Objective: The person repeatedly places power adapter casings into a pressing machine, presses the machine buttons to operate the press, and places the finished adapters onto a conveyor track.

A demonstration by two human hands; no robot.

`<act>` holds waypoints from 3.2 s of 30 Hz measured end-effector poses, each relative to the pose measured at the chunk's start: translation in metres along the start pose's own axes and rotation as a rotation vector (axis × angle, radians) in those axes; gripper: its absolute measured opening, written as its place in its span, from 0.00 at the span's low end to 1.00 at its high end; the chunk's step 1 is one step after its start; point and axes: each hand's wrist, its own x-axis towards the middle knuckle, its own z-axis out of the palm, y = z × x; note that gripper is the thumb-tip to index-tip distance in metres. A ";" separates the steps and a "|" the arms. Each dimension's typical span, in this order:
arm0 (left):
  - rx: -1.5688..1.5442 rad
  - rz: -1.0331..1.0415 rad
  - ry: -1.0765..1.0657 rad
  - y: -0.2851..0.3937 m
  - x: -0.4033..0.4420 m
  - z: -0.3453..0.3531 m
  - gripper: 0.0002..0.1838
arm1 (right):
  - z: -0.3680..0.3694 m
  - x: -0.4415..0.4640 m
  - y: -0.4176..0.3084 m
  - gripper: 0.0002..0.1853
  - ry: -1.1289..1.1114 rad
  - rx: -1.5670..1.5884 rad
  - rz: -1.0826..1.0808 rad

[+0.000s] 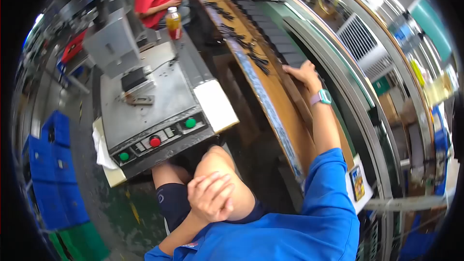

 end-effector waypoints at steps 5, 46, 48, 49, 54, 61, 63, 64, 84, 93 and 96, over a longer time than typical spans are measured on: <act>-0.371 -0.220 0.195 -0.039 -0.004 -0.022 0.18 | -0.021 -0.033 -0.013 0.56 0.148 -0.118 -0.011; -1.421 -1.093 0.879 -0.173 -0.117 -0.060 0.33 | 0.142 -0.153 -0.420 0.33 -0.048 0.044 -1.673; -0.998 -1.127 0.736 -0.172 -0.091 -0.070 0.39 | 0.121 -0.171 -0.401 0.39 0.043 -0.179 -1.563; -0.980 -1.075 0.761 -0.179 -0.091 -0.072 0.39 | 0.108 -0.180 -0.381 0.50 0.082 -0.242 -1.546; -0.626 -0.942 0.680 -0.226 -0.118 -0.053 0.41 | 0.107 -0.192 -0.263 0.73 -0.418 -0.273 -1.469; -1.050 -0.770 0.722 -0.169 -0.009 -0.075 0.43 | 0.089 -0.247 -0.244 0.58 -0.270 0.516 -1.522; -1.004 -0.682 0.624 -0.144 0.043 -0.075 0.41 | 0.088 -0.264 -0.263 0.59 -0.460 0.717 -1.556; -0.976 -0.667 0.556 -0.137 0.059 -0.075 0.40 | 0.086 -0.269 -0.266 0.60 -0.518 0.727 -1.575; -0.674 -0.922 0.805 -0.204 -0.080 -0.063 0.39 | 0.104 -0.238 -0.233 0.52 -0.194 0.229 -1.430; -0.661 -0.622 0.229 -0.121 0.086 -0.071 0.30 | 0.026 -0.275 -0.249 0.31 -1.122 1.273 -0.948; -0.802 -0.490 0.033 -0.082 0.071 -0.059 0.35 | -0.035 -0.202 -0.189 0.26 -0.135 1.010 -1.277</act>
